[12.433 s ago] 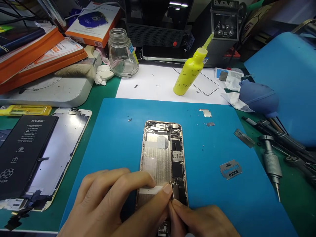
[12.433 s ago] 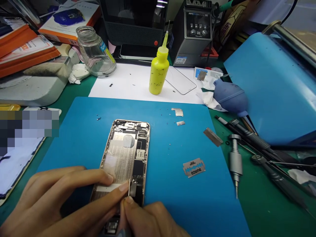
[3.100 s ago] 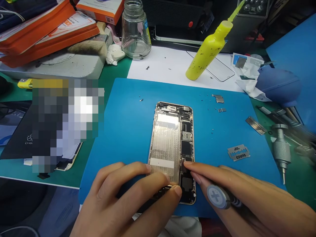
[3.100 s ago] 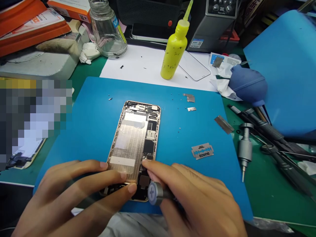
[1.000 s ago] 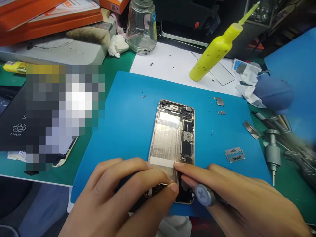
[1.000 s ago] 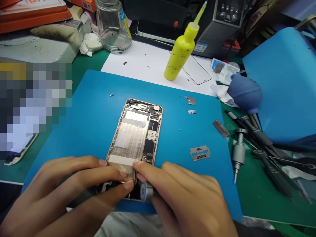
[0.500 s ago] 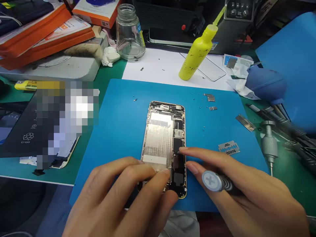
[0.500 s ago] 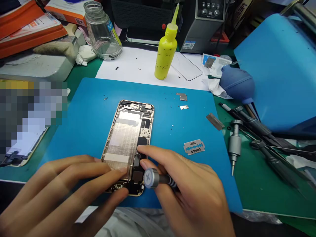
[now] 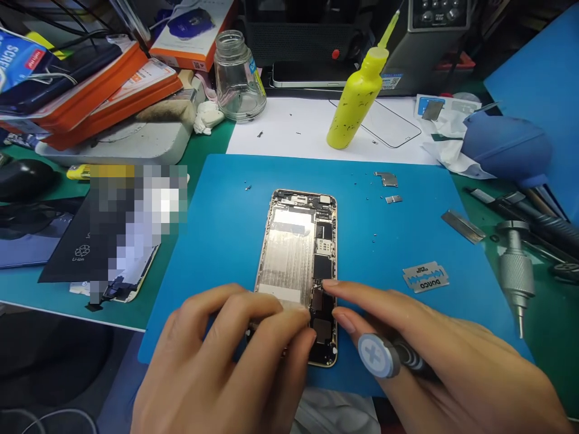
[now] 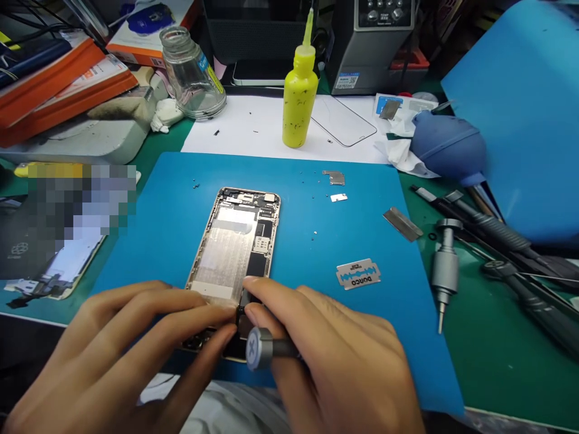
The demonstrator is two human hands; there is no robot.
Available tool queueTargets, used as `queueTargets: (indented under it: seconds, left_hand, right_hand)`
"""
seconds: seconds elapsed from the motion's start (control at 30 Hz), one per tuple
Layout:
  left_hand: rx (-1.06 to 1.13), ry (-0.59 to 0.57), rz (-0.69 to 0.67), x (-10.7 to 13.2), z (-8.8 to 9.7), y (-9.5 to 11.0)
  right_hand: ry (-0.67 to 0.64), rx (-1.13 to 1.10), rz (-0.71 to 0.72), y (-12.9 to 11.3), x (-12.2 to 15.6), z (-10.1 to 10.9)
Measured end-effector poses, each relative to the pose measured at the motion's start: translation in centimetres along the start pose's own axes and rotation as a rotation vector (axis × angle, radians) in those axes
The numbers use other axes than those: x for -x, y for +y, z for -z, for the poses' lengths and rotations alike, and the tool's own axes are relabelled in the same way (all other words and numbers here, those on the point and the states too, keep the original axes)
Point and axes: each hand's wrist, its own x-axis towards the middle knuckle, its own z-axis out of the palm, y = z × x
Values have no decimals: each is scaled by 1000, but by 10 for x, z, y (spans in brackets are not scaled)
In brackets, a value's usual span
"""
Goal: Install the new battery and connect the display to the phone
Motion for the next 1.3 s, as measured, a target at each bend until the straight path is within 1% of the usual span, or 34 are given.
queueTargets:
  seconds: [0.07,0.13,0.2,0.3,0.37,0.53,0.63,0.73,0.83,0.9,1.0,1.07,1.13,1.23,1.3]
  left_hand:
    - [-34,-33,-66,-2,1,-7]
    - [-69,-52,-182,-4,2,-15]
    - [-81,-49,-225,-6,3,-19]
    - [-71,-48,-141,-7,5,-18]
    - [-53,-73,-99,-7,6,-17]
    - [8,-144,-107,-7,12,-23]
    - [-1,-156,-128,-8,15,-25]
    - [-47,-123,-134,-11,15,-20]
    - [-51,-81,-112,-14,12,-12]
    - [-24,-80,-118,-15,10,-8]
    - [58,-87,-79,-16,9,-5]
    - [152,-74,1,-17,10,-3]
    - [313,-80,78,-19,12,-1]
    - [623,-137,168,-23,17,2]
    - [783,-168,232,-25,20,3]
  right_hand:
    - [5,7,9,2,0,-1]
    - [8,4,9,3,-1,-2]
    - [27,-19,16,3,-2,-3]
    - [50,-15,10,1,-2,-4]
    - [44,11,7,-1,0,-4]
    - [46,41,-13,-3,2,-2]
    - [52,41,26,0,1,-2]
    - [72,-2,58,2,0,-3]
    - [87,-14,40,1,0,-4]
    - [83,-45,13,-2,1,-4]
    - [75,-102,0,-3,1,-5]
    - [71,-132,18,-1,0,-5]
    - [45,-134,43,1,-2,-4]
    - [17,-153,65,0,-3,2]
    - [28,-219,44,-5,-2,7]
